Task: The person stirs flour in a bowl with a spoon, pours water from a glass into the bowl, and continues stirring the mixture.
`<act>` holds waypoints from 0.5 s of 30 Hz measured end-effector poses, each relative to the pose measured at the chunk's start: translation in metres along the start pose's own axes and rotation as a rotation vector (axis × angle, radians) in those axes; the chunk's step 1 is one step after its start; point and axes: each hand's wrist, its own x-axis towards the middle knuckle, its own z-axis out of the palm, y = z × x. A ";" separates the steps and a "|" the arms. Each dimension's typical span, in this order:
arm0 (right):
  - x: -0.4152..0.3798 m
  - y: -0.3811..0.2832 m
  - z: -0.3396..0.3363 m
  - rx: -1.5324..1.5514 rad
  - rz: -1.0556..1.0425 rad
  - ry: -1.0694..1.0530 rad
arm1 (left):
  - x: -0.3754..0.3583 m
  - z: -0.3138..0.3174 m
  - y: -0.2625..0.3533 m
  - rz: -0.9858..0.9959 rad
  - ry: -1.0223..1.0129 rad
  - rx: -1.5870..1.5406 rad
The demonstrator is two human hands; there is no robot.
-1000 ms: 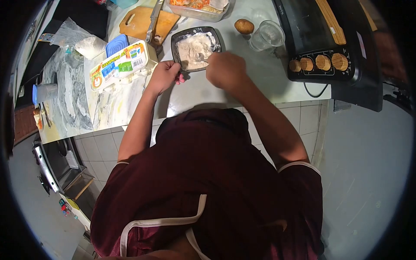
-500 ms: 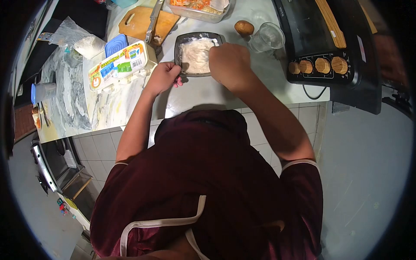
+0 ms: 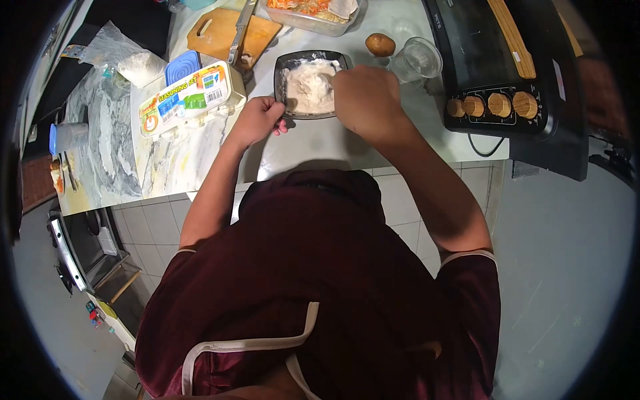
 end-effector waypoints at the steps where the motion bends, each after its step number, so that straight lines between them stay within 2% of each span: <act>1: -0.001 0.003 0.001 -0.003 0.002 0.002 | 0.001 0.000 -0.002 0.001 -0.006 0.013; 4: -0.004 0.009 0.018 0.024 -0.018 0.106 | 0.002 0.000 0.000 -0.001 -0.022 0.019; 6: -0.007 0.012 0.035 0.049 -0.062 0.290 | 0.002 -0.001 0.000 -0.007 -0.024 0.012; 10: -0.013 0.015 0.059 0.107 -0.032 0.261 | 0.001 0.000 -0.002 -0.003 -0.017 -0.027; 13: -0.022 0.021 0.062 0.280 -0.082 0.309 | 0.003 0.000 -0.005 0.009 -0.013 -0.037; 15: -0.029 0.023 0.061 0.384 -0.170 0.452 | 0.002 0.001 -0.006 0.004 -0.020 -0.044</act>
